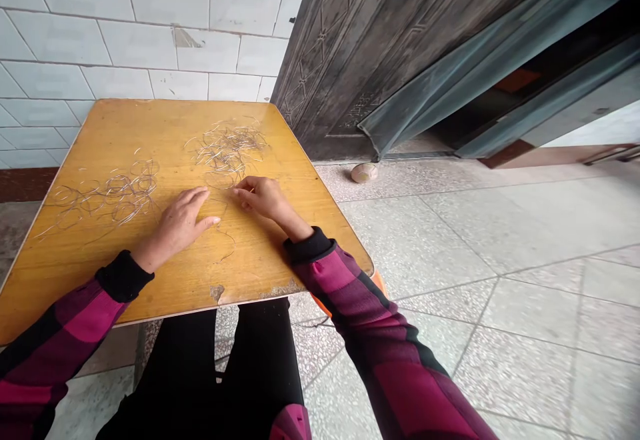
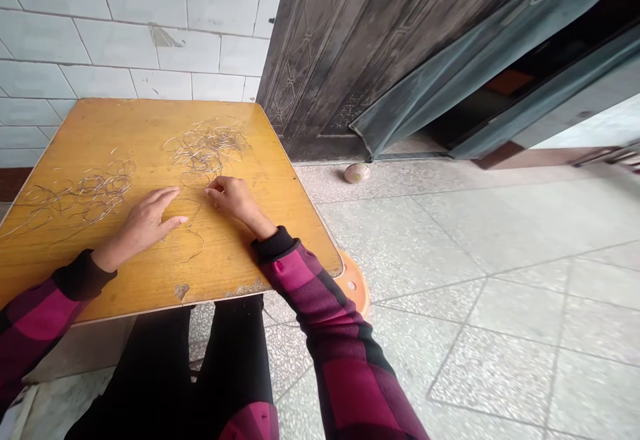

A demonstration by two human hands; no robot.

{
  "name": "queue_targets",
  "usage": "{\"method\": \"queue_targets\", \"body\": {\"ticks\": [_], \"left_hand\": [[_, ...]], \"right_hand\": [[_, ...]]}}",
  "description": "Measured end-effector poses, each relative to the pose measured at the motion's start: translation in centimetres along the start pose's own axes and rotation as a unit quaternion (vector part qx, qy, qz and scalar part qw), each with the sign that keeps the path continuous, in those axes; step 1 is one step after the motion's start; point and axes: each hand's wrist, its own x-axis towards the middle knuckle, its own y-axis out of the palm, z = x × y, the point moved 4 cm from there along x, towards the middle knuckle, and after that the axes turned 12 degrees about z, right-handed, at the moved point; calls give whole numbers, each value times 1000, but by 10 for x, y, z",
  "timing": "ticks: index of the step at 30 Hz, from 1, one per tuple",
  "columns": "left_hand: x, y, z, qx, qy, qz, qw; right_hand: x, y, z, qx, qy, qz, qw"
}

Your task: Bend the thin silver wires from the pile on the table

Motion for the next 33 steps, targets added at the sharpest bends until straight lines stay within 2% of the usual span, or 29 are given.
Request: {"method": "queue_targets", "body": {"ticks": [2,6,8,11,16,19,26,33], "left_hand": [[1,11,-2,37,25,34,998],[3,30,-2,100,43,104,989],[3,34,-1,117,42,115,986],[3,35,2,130,40,117,984],[2,38,-1,146,25,114,982],[1,38,-5,151,13,105,983],[0,34,-9,138,13,92,986],[-2,23,-7,103,24,70,992]], "right_hand": [[-4,-9,4,-31,-15,12,999],[-9,-8,2,12,-30,133,991],[-10,-2,2,6,-39,187,982],[-10,10,4,-68,-54,227,970],[-12,24,11,-199,-26,228,953],[-15,27,15,-235,-19,223,946],[-20,25,16,-258,-21,214,942],[-25,8,14,-176,-81,214,957]]}}
